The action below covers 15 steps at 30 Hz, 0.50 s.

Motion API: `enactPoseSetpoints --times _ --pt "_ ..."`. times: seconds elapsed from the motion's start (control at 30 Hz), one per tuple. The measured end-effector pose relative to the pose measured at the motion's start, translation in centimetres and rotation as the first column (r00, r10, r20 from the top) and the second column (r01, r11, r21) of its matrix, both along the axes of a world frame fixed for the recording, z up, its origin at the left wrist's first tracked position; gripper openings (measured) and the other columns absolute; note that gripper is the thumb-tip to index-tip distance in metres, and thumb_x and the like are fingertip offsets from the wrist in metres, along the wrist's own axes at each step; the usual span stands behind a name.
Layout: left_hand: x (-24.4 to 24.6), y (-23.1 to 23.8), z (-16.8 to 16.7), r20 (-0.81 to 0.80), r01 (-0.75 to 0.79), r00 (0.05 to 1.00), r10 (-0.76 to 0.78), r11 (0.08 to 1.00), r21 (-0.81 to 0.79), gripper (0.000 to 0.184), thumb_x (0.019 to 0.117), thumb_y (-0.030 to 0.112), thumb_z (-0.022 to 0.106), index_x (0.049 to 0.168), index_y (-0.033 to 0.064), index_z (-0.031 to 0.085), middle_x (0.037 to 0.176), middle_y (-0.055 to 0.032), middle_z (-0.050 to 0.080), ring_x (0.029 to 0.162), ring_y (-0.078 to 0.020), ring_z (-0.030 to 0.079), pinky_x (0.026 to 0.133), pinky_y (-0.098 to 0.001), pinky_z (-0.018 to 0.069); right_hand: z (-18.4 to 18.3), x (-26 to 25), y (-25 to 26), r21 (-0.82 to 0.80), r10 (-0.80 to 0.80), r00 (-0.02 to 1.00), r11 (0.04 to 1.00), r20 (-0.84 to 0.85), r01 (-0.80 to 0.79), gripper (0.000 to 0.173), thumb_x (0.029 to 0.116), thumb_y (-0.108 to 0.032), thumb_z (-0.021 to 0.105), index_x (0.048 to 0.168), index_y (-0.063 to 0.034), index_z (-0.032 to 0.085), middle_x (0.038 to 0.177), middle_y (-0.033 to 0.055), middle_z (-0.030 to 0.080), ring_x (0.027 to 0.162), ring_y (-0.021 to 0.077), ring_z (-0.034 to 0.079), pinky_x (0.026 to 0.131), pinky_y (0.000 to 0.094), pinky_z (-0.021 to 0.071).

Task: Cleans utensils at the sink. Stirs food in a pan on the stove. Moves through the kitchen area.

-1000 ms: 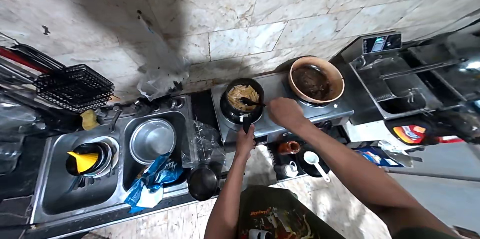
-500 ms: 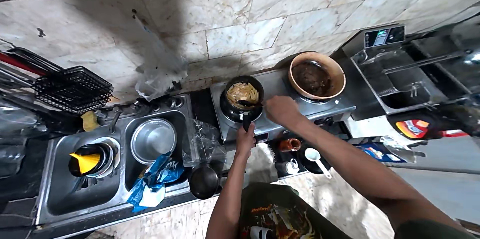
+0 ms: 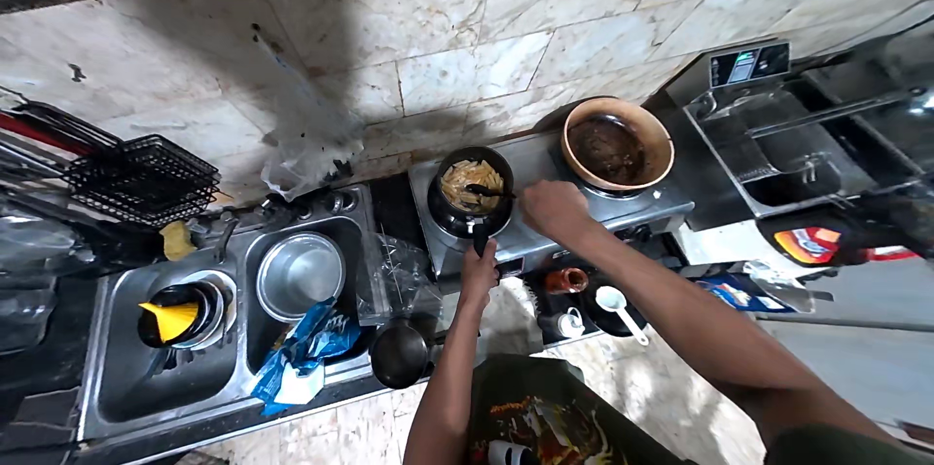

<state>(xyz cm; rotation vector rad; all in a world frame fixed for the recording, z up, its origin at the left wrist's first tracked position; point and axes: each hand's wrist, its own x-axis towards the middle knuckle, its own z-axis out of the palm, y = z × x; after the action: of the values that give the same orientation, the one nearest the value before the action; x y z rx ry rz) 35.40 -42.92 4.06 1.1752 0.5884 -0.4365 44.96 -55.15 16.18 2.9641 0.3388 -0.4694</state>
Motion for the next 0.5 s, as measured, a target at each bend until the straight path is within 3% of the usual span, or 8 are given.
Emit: enactPoseSetpoints --times 0.13,0.5 --pt "0.0 -0.1 0.0 0.002 0.003 1.0 -0.003 1.0 0.001 0.028 0.108 0.033 0.054 0.11 0.0059 0.052 0.064 0.0002 0.045 0.044 -0.0095 0.04 0.041 -0.0236 0.0379 -0.5 -0.2 -0.2 -0.015 0.04 0.999 0.999 0.023 -0.04 0.013 0.092 -0.017 0.066 0.084 -0.007 0.068 0.085 0.0162 0.068 0.075 0.0386 0.068 0.057 0.0571 0.0518" --pt "0.0 0.0 -0.1 0.001 -0.006 1.0 0.006 1.0 -0.002 0.027 0.1074 0.033 0.055 0.109 0.0061 0.052 0.063 -0.0004 0.045 0.044 -0.0098 0.04 0.04 -0.0238 0.0378 -1.6 0.0 -0.2 -0.031 0.08 0.997 0.996 0.0 -0.08 0.009 0.0922 -0.014 0.065 0.09 -0.0075 0.07 0.091 0.0156 0.069 0.077 0.0378 0.069 0.058 0.0562 0.0531"
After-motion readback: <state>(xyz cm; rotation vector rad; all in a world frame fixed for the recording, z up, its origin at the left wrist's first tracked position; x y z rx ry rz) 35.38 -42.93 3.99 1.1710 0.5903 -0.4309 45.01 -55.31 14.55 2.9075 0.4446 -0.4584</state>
